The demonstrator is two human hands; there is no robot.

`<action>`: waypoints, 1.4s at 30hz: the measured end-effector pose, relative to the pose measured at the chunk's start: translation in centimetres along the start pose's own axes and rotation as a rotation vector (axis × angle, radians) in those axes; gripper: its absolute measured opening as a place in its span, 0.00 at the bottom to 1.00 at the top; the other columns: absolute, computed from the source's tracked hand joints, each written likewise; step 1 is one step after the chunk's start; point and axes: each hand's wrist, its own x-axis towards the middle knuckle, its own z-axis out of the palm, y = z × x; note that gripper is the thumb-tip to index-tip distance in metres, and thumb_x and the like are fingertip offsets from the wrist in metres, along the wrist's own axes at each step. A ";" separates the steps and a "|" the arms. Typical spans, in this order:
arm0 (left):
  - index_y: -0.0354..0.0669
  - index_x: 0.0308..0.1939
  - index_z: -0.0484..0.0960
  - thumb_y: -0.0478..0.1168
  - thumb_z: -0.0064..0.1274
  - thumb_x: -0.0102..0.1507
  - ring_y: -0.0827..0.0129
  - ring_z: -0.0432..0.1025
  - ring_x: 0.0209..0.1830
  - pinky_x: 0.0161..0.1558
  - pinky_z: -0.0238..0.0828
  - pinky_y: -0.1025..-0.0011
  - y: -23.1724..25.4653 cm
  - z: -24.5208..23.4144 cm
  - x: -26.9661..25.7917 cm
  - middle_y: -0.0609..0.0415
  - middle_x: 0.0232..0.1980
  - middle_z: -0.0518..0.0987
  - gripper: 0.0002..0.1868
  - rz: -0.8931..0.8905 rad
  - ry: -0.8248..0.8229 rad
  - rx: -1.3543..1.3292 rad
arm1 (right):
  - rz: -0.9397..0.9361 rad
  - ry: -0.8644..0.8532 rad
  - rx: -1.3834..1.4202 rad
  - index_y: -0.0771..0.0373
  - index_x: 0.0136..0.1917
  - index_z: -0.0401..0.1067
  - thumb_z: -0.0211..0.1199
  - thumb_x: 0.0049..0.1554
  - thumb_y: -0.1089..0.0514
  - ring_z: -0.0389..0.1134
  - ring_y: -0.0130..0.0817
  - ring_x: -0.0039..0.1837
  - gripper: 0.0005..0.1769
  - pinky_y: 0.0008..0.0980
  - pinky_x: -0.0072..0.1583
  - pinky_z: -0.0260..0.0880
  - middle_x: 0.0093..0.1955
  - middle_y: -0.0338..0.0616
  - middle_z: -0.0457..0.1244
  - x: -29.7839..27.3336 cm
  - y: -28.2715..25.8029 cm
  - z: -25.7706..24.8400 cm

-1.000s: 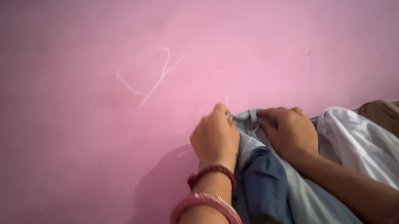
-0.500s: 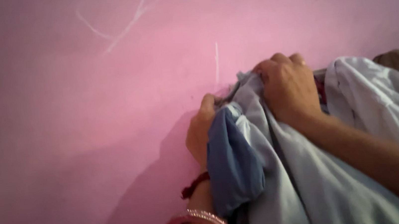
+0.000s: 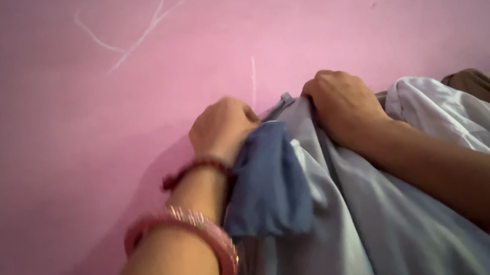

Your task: The person hangs several garments on a wall-mounted clothes rack. They pick up a white shirt, a dark patterned top, and a light blue shirt from a pile on a bed, unfold each one, and place them on the rack.

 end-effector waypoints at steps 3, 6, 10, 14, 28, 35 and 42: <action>0.52 0.40 0.88 0.51 0.54 0.59 0.50 0.79 0.48 0.51 0.75 0.55 3.6 0.1 0.9 0.46 0.44 0.85 0.13 -0.122 -0.045 -0.056 | 0.016 -0.017 -0.011 0.60 0.45 0.80 0.60 0.50 0.62 0.69 0.54 0.55 0.10 0.51 0.55 0.69 0.47 0.55 0.69 -0.1 0.2 0.0; 0.46 0.46 0.85 0.53 0.51 0.65 0.48 0.77 0.52 0.53 0.74 0.53 7.8 1.7 -0.8 0.43 0.47 0.83 0.18 -0.174 -0.014 -0.037 | 0.039 0.000 0.028 0.58 0.45 0.80 0.61 0.51 0.60 0.70 0.55 0.52 0.10 0.52 0.54 0.69 0.45 0.55 0.69 -0.2 0.4 0.0; 0.40 0.53 0.79 0.51 0.49 0.66 0.45 0.76 0.51 0.50 0.75 0.54 9.2 2.4 -2.2 0.38 0.51 0.79 0.20 -0.165 0.049 0.011 | 0.033 0.042 0.075 0.58 0.43 0.80 0.60 0.53 0.58 0.70 0.55 0.51 0.09 0.52 0.52 0.69 0.43 0.55 0.70 -0.5 0.6 0.2; 0.42 0.56 0.77 0.48 0.46 0.68 0.44 0.76 0.52 0.49 0.75 0.54 8.7 2.6 -1.9 0.37 0.55 0.76 0.18 -0.080 0.022 0.029 | 0.102 0.011 0.106 0.62 0.44 0.79 0.57 0.57 0.55 0.71 0.57 0.48 0.12 0.53 0.52 0.70 0.41 0.57 0.70 -0.5 0.7 0.7; 0.46 0.46 0.86 0.42 0.45 0.66 0.52 0.75 0.58 0.58 0.71 0.55 9.4 2.1 -0.3 0.46 0.52 0.83 0.14 -0.117 -0.119 0.172 | 0.223 -0.256 0.196 0.62 0.45 0.81 0.51 0.59 0.52 0.70 0.59 0.54 0.19 0.53 0.58 0.69 0.50 0.58 0.70 1.7 2.9 1.6; 0.42 0.49 0.82 0.52 0.40 0.71 0.49 0.75 0.57 0.55 0.73 0.54 8.6 3.4 -1.0 0.43 0.49 0.83 0.20 -0.125 -0.058 0.088 | 0.243 -0.201 0.067 0.63 0.45 0.78 0.47 0.67 0.46 0.70 0.58 0.55 0.24 0.54 0.57 0.69 0.48 0.59 0.70 0.0 0.8 0.9; 0.38 0.52 0.74 0.51 0.40 0.71 0.47 0.78 0.51 0.51 0.76 0.53 8.3 4.7 -0.4 0.39 0.45 0.84 0.20 -0.112 0.007 0.061 | 0.325 -0.093 0.263 0.59 0.53 0.74 0.49 0.61 0.48 0.69 0.58 0.54 0.18 0.56 0.55 0.66 0.48 0.57 0.70 -0.9 -0.6 -0.9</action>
